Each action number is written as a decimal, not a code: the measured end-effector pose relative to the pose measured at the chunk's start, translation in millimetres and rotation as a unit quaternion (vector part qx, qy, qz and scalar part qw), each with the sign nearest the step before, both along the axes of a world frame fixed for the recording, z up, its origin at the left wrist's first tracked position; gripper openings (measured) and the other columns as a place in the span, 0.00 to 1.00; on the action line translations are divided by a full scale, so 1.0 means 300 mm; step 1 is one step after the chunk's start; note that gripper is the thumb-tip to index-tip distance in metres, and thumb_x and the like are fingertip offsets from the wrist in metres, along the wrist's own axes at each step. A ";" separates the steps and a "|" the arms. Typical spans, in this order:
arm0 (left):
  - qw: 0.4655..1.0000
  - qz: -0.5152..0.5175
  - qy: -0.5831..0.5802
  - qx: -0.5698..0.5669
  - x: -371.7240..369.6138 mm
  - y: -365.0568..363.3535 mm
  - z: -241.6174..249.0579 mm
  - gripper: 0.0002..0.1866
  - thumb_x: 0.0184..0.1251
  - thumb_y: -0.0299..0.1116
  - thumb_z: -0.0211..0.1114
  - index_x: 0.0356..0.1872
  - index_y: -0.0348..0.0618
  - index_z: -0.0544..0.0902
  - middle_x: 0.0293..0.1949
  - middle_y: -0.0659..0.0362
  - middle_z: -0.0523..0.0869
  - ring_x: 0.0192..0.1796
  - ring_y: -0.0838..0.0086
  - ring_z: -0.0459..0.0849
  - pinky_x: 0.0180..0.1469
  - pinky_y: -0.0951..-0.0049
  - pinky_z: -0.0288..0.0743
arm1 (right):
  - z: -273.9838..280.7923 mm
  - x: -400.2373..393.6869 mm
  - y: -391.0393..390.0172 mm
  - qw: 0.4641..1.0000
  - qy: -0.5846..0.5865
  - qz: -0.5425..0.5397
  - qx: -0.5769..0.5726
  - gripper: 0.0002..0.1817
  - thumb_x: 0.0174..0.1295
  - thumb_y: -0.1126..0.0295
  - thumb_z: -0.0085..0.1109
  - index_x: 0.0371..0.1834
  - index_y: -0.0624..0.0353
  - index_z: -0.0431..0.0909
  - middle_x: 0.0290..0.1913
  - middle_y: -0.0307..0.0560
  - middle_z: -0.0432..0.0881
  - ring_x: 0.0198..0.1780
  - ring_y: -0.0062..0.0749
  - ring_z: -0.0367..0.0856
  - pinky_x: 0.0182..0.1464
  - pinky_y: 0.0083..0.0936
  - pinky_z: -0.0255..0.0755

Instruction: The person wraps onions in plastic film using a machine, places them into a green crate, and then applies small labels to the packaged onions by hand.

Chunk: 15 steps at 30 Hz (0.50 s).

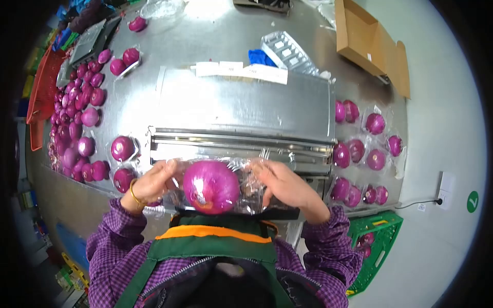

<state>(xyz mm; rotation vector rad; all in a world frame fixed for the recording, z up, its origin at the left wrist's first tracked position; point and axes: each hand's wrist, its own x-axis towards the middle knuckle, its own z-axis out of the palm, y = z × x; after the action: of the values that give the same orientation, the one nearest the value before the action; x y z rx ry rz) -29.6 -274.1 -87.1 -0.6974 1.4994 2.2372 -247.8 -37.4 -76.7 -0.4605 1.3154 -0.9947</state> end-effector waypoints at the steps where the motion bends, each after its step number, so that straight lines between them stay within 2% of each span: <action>1: 0.998 0.039 -0.053 0.021 0.048 0.059 -0.011 0.35 0.71 0.58 0.45 0.61 0.31 0.68 0.55 0.51 0.77 0.49 0.71 0.80 0.46 0.74 0.79 | 0.012 0.038 0.029 0.999 -0.037 0.007 0.032 0.26 0.72 0.55 0.41 0.61 0.69 0.64 0.45 0.52 0.79 0.33 0.28 0.82 0.28 0.18 0.77; 2: 0.996 0.032 -0.071 0.038 0.083 0.092 -0.025 0.35 0.71 0.58 0.45 0.61 0.32 0.68 0.56 0.51 0.76 0.51 0.71 0.79 0.48 0.73 0.79 | 0.001 0.081 0.064 0.996 -0.057 0.018 0.059 0.27 0.72 0.54 0.40 0.60 0.69 0.64 0.44 0.52 0.79 0.40 0.29 0.82 0.28 0.20 0.79; 4: 0.992 0.036 -0.090 0.084 0.126 0.140 -0.083 0.34 0.71 0.57 0.47 0.61 0.33 0.69 0.56 0.51 0.76 0.54 0.71 0.77 0.49 0.71 0.79 | -0.047 0.137 0.103 0.994 -0.071 0.025 0.081 0.28 0.72 0.53 0.38 0.60 0.69 0.64 0.43 0.52 0.79 0.42 0.33 0.82 0.28 0.23 0.80; 5: 0.989 0.046 -0.123 0.071 0.119 0.145 -0.099 0.33 0.70 0.57 0.48 0.59 0.33 0.71 0.54 0.53 0.77 0.53 0.73 0.77 0.48 0.72 0.80 | -0.110 0.164 0.129 0.994 -0.073 0.014 0.080 0.28 0.72 0.52 0.37 0.60 0.69 0.64 0.43 0.53 0.78 0.42 0.34 0.82 0.28 0.24 0.80; 7: 0.992 0.055 -0.104 0.052 0.109 0.127 -0.229 0.33 0.70 0.58 0.49 0.57 0.34 0.73 0.52 0.54 0.77 0.51 0.76 0.78 0.45 0.74 0.81 | -0.190 0.153 0.121 0.996 -0.065 0.011 0.056 0.29 0.72 0.51 0.36 0.60 0.69 0.64 0.44 0.55 0.78 0.42 0.36 0.81 0.29 0.25 0.80; 11: 0.993 0.066 -0.061 0.081 0.082 0.130 -0.245 0.32 0.70 0.58 0.50 0.56 0.34 0.73 0.51 0.56 0.78 0.47 0.76 0.80 0.43 0.73 0.82 | -0.220 0.164 0.116 0.997 -0.055 -0.032 0.037 0.33 0.72 0.47 0.35 0.60 0.71 0.64 0.47 0.57 0.76 0.45 0.36 0.81 0.32 0.26 0.81; 13: 0.983 0.067 -0.111 0.133 0.126 0.175 -0.225 0.34 0.70 0.58 0.49 0.56 0.32 0.72 0.51 0.56 0.77 0.45 0.76 0.81 0.44 0.72 0.82 | -0.264 0.194 0.166 0.994 -0.071 -0.022 0.077 0.32 0.72 0.48 0.36 0.60 0.71 0.64 0.48 0.56 0.76 0.46 0.35 0.81 0.33 0.26 0.81; 14: 0.979 0.060 -0.112 0.157 0.158 0.195 -0.228 0.37 0.71 0.56 0.48 0.61 0.26 0.64 0.57 0.48 0.73 0.52 0.67 0.80 0.53 0.63 0.80 | -0.279 0.214 0.196 0.989 -0.089 -0.010 0.117 0.32 0.71 0.48 0.38 0.60 0.71 0.65 0.49 0.55 0.76 0.47 0.34 0.80 0.35 0.26 0.81; 15: 0.980 0.072 -0.133 0.132 0.199 0.227 -0.226 0.34 0.72 0.54 0.48 0.61 0.27 0.65 0.54 0.49 0.76 0.50 0.69 0.81 0.49 0.67 0.80 | -0.256 0.239 0.220 0.988 -0.093 -0.012 0.121 0.32 0.71 0.48 0.38 0.60 0.71 0.65 0.49 0.55 0.76 0.47 0.34 0.80 0.35 0.26 0.81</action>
<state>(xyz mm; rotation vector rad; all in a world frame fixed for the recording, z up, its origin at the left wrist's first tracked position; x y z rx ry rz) 30.2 -206.1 -155.0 -0.9990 1.0322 2.2817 -175.9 28.5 -153.6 -0.1623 1.2549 -0.8623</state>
